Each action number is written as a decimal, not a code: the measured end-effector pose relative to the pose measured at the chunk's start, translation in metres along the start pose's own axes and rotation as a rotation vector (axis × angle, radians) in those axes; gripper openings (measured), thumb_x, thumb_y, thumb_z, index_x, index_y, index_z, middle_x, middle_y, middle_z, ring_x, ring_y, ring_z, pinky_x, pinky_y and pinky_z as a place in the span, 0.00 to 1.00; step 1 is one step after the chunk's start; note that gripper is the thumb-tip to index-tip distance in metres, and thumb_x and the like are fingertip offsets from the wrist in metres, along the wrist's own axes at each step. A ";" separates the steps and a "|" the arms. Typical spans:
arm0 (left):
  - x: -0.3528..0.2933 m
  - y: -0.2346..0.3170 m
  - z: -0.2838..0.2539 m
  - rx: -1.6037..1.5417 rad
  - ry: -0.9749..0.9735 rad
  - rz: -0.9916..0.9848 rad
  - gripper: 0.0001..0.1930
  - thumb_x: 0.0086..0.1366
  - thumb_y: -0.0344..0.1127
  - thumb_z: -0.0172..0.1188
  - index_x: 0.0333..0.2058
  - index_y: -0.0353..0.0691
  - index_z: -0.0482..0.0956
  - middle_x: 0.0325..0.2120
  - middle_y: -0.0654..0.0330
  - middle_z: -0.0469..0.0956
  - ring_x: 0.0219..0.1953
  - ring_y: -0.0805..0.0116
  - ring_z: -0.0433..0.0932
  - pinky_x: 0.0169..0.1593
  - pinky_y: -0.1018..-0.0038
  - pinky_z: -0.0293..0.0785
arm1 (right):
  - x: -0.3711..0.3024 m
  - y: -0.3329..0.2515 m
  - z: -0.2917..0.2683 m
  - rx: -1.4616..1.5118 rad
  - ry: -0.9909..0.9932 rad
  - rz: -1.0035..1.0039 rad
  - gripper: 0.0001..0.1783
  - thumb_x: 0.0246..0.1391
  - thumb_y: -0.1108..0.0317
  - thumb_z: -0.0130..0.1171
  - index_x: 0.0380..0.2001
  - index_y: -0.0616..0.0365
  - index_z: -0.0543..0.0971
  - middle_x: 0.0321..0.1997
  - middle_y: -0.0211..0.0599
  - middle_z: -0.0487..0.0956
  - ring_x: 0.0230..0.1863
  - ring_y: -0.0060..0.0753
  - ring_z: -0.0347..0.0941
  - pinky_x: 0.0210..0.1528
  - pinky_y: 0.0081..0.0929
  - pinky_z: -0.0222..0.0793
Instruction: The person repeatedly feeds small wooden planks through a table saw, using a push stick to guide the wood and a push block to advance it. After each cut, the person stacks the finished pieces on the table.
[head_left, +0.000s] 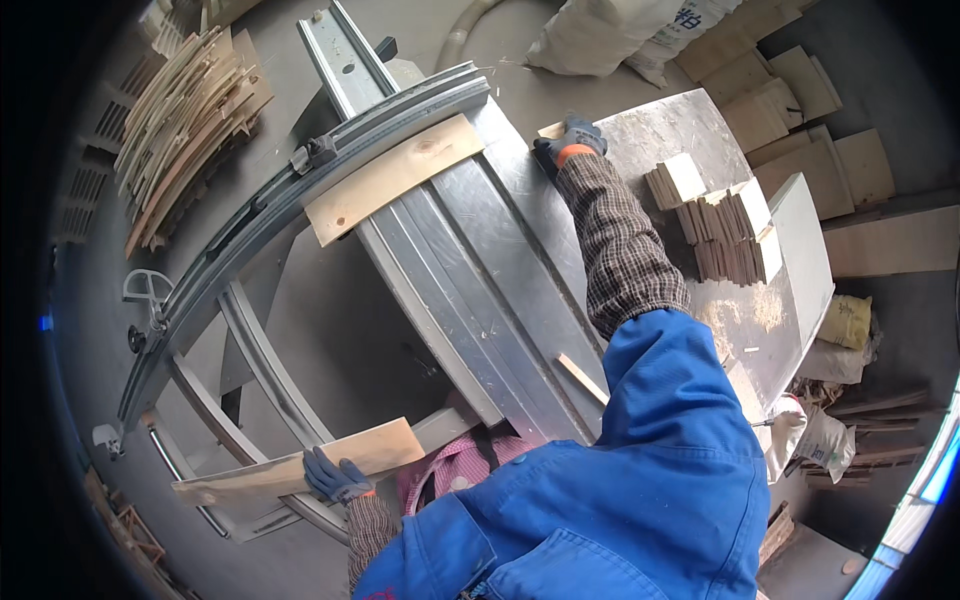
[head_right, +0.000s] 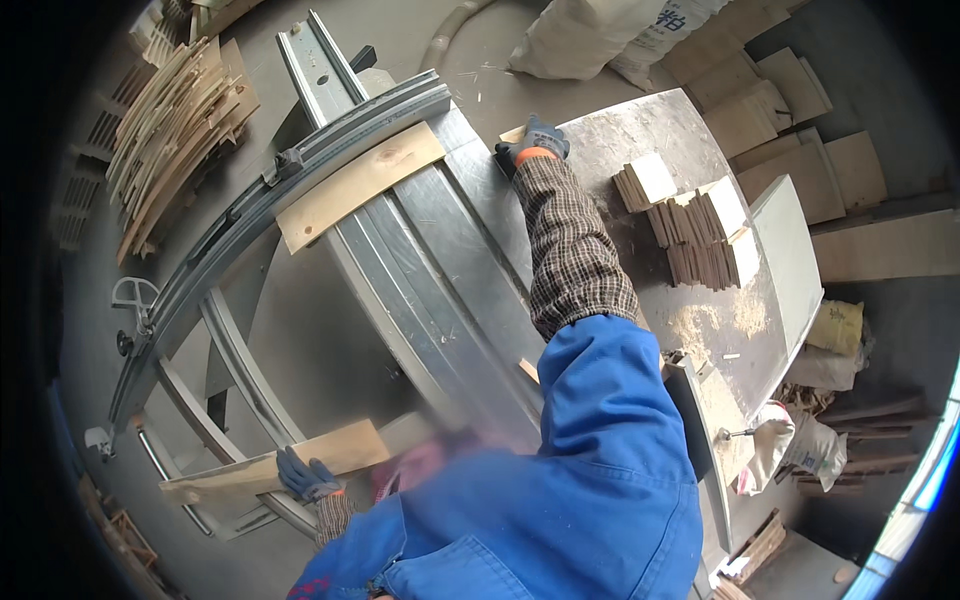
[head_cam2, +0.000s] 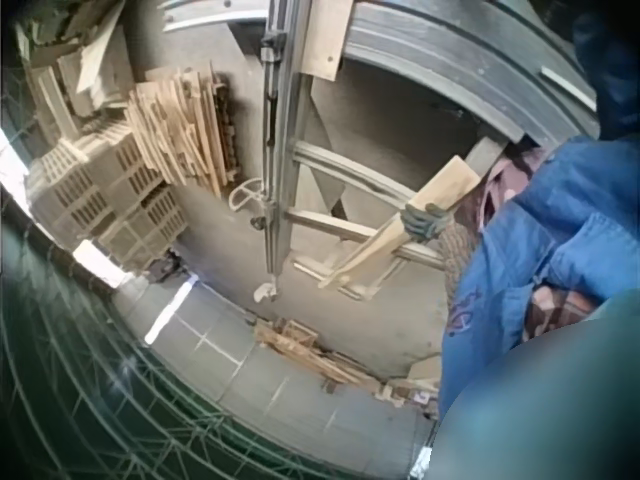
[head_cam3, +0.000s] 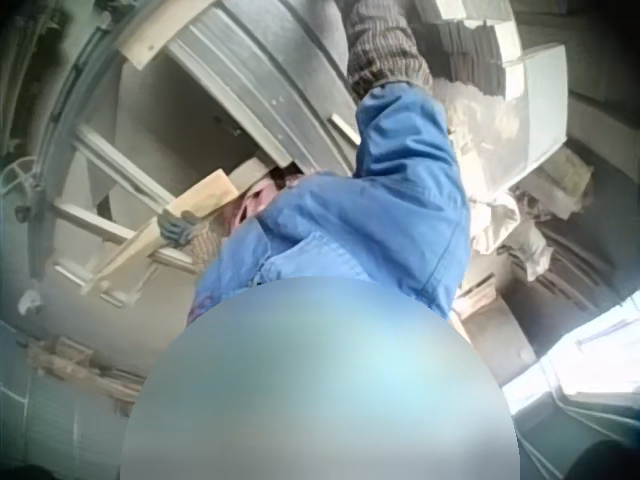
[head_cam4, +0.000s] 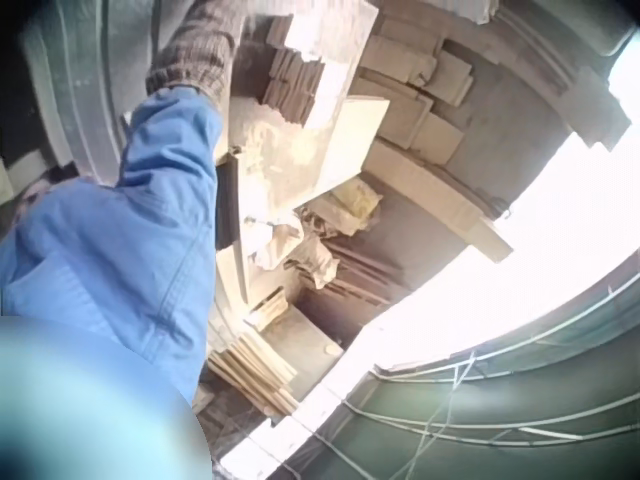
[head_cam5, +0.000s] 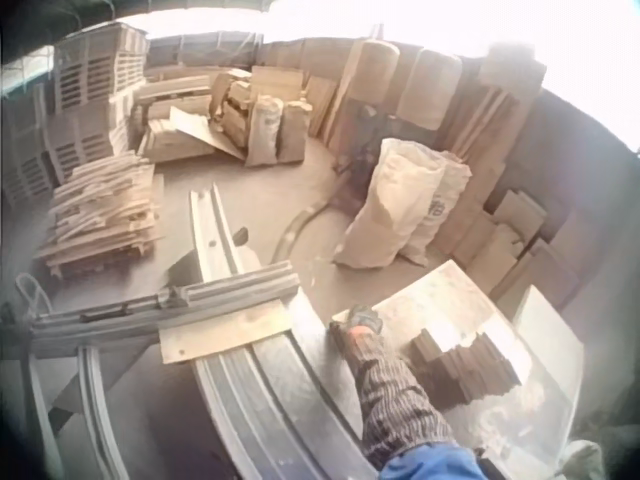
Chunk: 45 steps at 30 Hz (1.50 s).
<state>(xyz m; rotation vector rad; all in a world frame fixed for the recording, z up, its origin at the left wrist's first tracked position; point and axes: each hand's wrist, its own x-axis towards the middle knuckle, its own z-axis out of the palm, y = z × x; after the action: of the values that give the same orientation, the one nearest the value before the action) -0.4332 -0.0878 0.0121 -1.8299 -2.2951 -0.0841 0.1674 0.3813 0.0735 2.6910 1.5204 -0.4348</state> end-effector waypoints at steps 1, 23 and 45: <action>0.001 -0.001 0.001 0.038 -0.010 0.027 0.31 0.73 0.51 0.38 0.67 0.37 0.61 0.67 0.48 0.61 0.69 0.48 0.58 0.70 0.48 0.49 | 0.005 0.005 -0.006 0.022 0.048 -0.034 0.62 0.35 0.32 0.71 0.71 0.52 0.61 0.64 0.47 0.73 0.66 0.49 0.68 0.67 0.43 0.62; 0.007 0.016 0.008 0.003 0.033 0.038 0.28 0.75 0.48 0.40 0.68 0.40 0.60 0.68 0.48 0.59 0.70 0.51 0.58 0.71 0.51 0.50 | -0.110 0.157 -0.032 -0.010 0.105 -0.153 0.63 0.37 0.34 0.71 0.71 0.56 0.58 0.62 0.55 0.70 0.64 0.56 0.66 0.66 0.43 0.65; 0.005 0.001 0.015 0.061 -0.007 0.019 0.29 0.76 0.50 0.39 0.68 0.40 0.60 0.69 0.51 0.60 0.70 0.52 0.58 0.71 0.52 0.51 | -0.024 0.218 -0.115 -0.265 0.122 0.044 0.63 0.32 0.35 0.71 0.72 0.44 0.58 0.67 0.48 0.66 0.67 0.50 0.67 0.65 0.46 0.66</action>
<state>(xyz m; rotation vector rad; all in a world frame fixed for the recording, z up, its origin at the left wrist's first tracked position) -0.4355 -0.0805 -0.0019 -1.8243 -2.2587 -0.0047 0.3656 0.2640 0.1643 2.5774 1.4265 -0.0612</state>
